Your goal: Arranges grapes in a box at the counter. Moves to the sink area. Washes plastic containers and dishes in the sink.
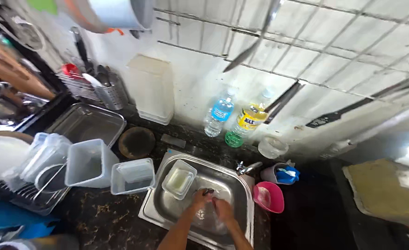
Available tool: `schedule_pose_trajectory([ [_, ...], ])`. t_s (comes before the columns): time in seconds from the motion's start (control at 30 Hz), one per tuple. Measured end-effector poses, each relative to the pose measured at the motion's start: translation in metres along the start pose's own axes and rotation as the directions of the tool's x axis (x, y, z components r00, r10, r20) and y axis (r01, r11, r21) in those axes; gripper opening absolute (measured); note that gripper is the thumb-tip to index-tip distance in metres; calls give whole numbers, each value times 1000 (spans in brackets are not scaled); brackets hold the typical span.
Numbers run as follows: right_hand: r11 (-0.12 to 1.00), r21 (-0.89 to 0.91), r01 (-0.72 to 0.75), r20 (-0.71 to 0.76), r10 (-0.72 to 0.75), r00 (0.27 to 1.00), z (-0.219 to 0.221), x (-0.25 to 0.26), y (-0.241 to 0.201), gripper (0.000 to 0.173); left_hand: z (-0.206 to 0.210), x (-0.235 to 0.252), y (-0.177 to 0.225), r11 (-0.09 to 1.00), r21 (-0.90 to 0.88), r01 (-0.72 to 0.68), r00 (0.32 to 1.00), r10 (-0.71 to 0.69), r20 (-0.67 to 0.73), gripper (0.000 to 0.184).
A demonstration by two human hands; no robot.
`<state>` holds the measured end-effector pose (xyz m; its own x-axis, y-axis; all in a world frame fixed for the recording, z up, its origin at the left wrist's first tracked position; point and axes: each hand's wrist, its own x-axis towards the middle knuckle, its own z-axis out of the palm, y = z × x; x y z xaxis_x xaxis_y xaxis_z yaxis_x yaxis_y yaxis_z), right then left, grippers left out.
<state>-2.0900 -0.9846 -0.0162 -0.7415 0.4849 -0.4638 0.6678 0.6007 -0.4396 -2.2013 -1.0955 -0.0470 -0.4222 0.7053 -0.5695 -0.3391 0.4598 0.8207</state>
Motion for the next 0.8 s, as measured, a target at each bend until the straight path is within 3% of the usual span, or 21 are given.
schedule_pose_trajectory([
  [0.03,975,223,16,81,-34,996,18,-6,0,41,-2,-3,0,1000,6,18,1000,-18,12,42],
  [0.1,679,734,14,58,-83,995,33,-13,-6,57,-8,-4,6,999,-31,25,998,-24,50,42],
  [0.13,549,836,15,14,-48,999,34,-19,-12,61,-13,-7,10,997,-69,32,996,-26,89,41],
  [0.17,496,867,42,-39,-17,999,31,-24,-18,69,-19,-10,17,996,-81,44,991,-33,132,41],
  [0.27,555,811,186,-168,-85,982,8,-29,-23,94,-31,-34,50,994,106,2,958,-33,284,30],
  [0.3,568,792,226,-170,-151,974,-1,-29,-25,87,-32,-39,57,988,151,-30,938,-24,346,33],
  [0.33,580,781,234,-152,-187,971,-12,-30,-32,70,-34,-43,61,985,160,-59,917,-10,400,40],
  [0.43,655,726,208,-88,-212,973,-41,-38,-58,41,-37,-55,70,998,4,-58,894,50,445,38],
  [0.53,620,742,257,-253,-97,963,-44,-48,-80,34,-39,-56,71,990,-73,-119,869,139,474,23],
  [0.6,557,776,295,-423,113,899,-48,-47,-95,30,-43,-49,71,957,115,-267,845,175,505,34],
  [0.67,506,775,378,-536,210,818,-51,-48,-99,27,-40,-50,58,880,304,-364,861,193,471,40],
  [0.73,495,775,393,-537,188,822,-50,-50,-93,26,-32,-60,46,854,345,-390,889,252,382,42],
  [0.8,516,782,349,-455,90,886,-49,-59,-84,29,-25,-71,38,842,308,-443,879,340,335,40],
])
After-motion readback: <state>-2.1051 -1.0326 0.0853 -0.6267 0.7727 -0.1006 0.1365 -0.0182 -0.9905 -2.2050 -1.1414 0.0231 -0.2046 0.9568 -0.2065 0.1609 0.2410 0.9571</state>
